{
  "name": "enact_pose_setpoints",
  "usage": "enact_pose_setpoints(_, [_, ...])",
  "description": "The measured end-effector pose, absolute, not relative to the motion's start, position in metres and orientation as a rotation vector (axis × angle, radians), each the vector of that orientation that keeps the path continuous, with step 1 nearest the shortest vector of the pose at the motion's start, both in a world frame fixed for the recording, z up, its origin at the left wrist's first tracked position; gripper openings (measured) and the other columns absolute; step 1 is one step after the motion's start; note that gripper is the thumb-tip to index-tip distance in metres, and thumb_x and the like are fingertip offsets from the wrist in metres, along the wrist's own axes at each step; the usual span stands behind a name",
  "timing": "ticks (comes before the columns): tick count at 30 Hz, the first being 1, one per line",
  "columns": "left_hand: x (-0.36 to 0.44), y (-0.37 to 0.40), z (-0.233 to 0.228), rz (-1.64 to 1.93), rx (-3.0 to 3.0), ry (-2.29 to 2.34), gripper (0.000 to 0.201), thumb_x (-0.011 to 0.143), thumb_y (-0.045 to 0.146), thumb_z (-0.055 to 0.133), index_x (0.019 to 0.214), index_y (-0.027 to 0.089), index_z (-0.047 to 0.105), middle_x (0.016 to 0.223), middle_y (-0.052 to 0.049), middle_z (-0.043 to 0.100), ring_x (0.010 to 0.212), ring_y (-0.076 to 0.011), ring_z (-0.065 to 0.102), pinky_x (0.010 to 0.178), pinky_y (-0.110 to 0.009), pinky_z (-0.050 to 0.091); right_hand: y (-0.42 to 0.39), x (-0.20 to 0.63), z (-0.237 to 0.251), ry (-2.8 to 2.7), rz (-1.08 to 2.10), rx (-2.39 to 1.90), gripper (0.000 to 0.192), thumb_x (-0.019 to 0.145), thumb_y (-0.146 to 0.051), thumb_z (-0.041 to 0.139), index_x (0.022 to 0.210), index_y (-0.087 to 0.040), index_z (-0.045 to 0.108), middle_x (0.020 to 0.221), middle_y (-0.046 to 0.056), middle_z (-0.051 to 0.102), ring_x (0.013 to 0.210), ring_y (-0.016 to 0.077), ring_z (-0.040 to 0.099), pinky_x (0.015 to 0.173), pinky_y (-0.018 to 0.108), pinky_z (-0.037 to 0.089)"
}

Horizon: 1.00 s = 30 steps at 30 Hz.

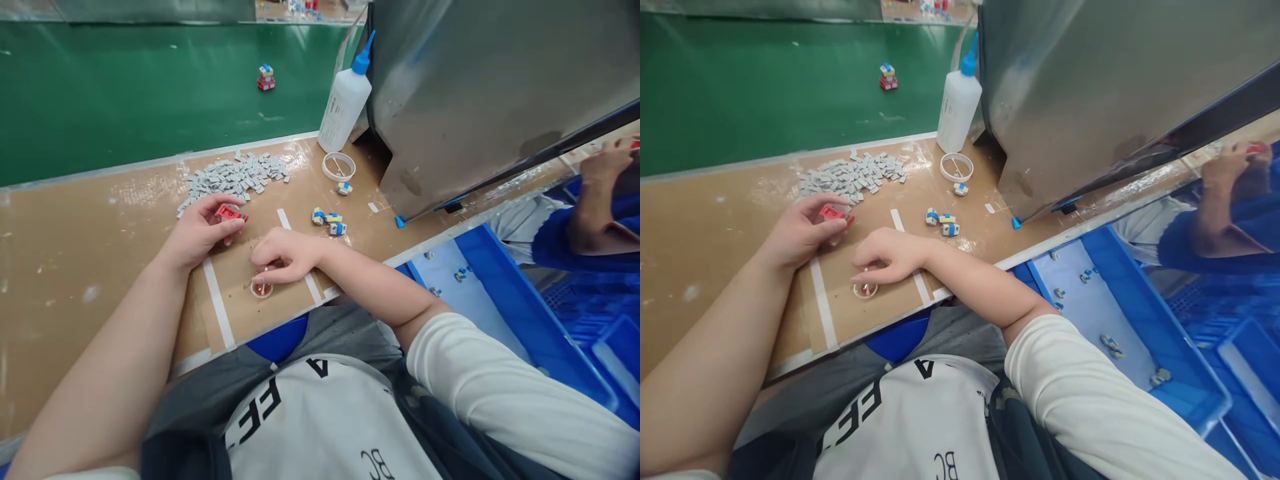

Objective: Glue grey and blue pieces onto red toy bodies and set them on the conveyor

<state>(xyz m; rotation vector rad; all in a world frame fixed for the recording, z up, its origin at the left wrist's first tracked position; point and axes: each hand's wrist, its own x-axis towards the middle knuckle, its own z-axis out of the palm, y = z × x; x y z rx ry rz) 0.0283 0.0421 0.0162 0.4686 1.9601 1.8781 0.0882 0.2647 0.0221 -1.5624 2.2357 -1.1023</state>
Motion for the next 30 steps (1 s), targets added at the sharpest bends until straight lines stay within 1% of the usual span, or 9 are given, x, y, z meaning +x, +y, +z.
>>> enact_pose_setpoints(3, [0.0291,0.0441,0.0203,1.825,0.49,1.999,0.074,0.073,0.04,0.095,0.139,0.02,0.071,0.091,-0.002,0.075,0.065,-0.0128,0.061,0.061,-0.026,0.051,0.2656,0.0866,0.0235,2.239,-1.12,-1.521,0.047,0.113,-0.039,0.052,0.072,-0.025,0.034,0.068,-0.002,0.042,0.068,0.0141,0.043,0.072,0.028,0.037])
enact_pose_setpoints(6, [0.0288,0.0456,0.0205,1.76,0.548,2.016,0.082,0.072,0.041,0.096,0.146,0.02,0.067,0.1,-0.004,0.075,0.081,-0.0169,0.066,0.072,-0.028,0.055,0.2664,0.0847,0.0232,2.213,-1.12,-1.508,0.047,0.114,-0.041,0.05,0.072,-0.024,0.036,0.068,-0.002,0.042,0.068,0.0136,0.043,0.072,0.027,0.038])
enact_pose_setpoints(8, [0.028,0.0459,0.0187,1.715,0.589,2.029,0.078,0.073,0.042,0.096,0.141,0.019,0.067,0.105,-0.005,0.074,0.09,-0.0191,0.068,0.081,-0.029,0.056,0.2669,0.084,0.0223,2.189,-1.141,-1.512,0.048,0.114,-0.043,0.049,0.072,-0.024,0.037,0.068,-0.002,0.043,0.067,0.0132,0.043,0.071,0.027,0.038])
enact_pose_setpoints(12, [0.0271,0.046,0.0162,1.664,0.68,2.046,0.062,0.076,0.041,0.093,0.128,0.019,0.068,0.111,-0.006,0.073,0.101,-0.0224,0.069,0.092,-0.033,0.056,0.2672,0.0838,0.0212,2.149,-1.159,-1.552,0.044,0.114,-0.041,0.048,0.074,-0.024,0.039,0.069,-0.001,0.048,0.067,0.013,0.046,0.071,0.026,0.04])
enact_pose_setpoints(14, [0.0273,0.0457,0.0163,1.649,0.718,2.052,0.058,0.078,0.039,0.09,0.126,0.02,0.065,0.111,-0.005,0.071,0.1,-0.0218,0.068,0.091,-0.033,0.056,0.2668,0.0842,0.0214,2.152,-1.135,-1.57,0.042,0.112,-0.037,0.05,0.074,-0.024,0.037,0.069,-0.001,0.048,0.067,0.0132,0.046,0.071,0.026,0.04])
enact_pose_setpoints(18, [0.028,0.0445,0.0168,1.6,0.716,2.054,0.052,0.081,0.034,0.084,0.125,0.024,0.057,0.104,-0.001,0.066,0.081,-0.0167,0.061,0.076,-0.029,0.052,0.2657,0.085,0.0223,2.151,-1.108,-1.609,0.042,0.109,-0.03,0.054,0.073,-0.025,0.034,0.07,-0.001,0.047,0.068,0.0137,0.046,0.071,0.027,0.038])
enact_pose_setpoints(23, [0.029,0.0442,0.0165,1.501,0.747,2.164,0.052,0.08,0.033,0.087,0.12,0.023,0.056,0.105,-0.002,0.066,0.088,-0.0196,0.064,0.08,-0.031,0.051,0.2657,0.0862,0.0228,2.206,-1.082,-1.613,0.044,0.11,-0.029,0.052,0.072,-0.025,0.032,0.07,-0.001,0.046,0.067,0.0135,0.045,0.071,0.027,0.04])
enact_pose_setpoints(26, [0.0298,0.0451,0.0169,1.453,0.739,2.205,0.05,0.082,0.04,0.087,0.12,0.022,0.06,0.102,-0.002,0.069,0.086,-0.02,0.064,0.08,-0.031,0.051,0.2661,0.0864,0.0234,2.213,-1.13,-1.589,0.046,0.112,-0.03,0.051,0.072,-0.025,0.03,0.069,-0.002,0.042,0.067,0.0131,0.043,0.072,0.026,0.041])
enact_pose_setpoints(30, [0.0309,0.0477,0.0196,1.465,0.732,2.205,0.046,0.081,0.049,0.089,0.108,0.022,0.064,0.106,-0.005,0.075,0.095,-0.0235,0.069,0.086,-0.035,0.055,0.2659,0.0858,0.024,2.055,-1.263,-1.554,0.047,0.11,-0.023,0.058,0.071,-0.025,0.031,0.068,-0.005,0.036,0.064,0.0113,0.038,0.07,0.025,0.036])
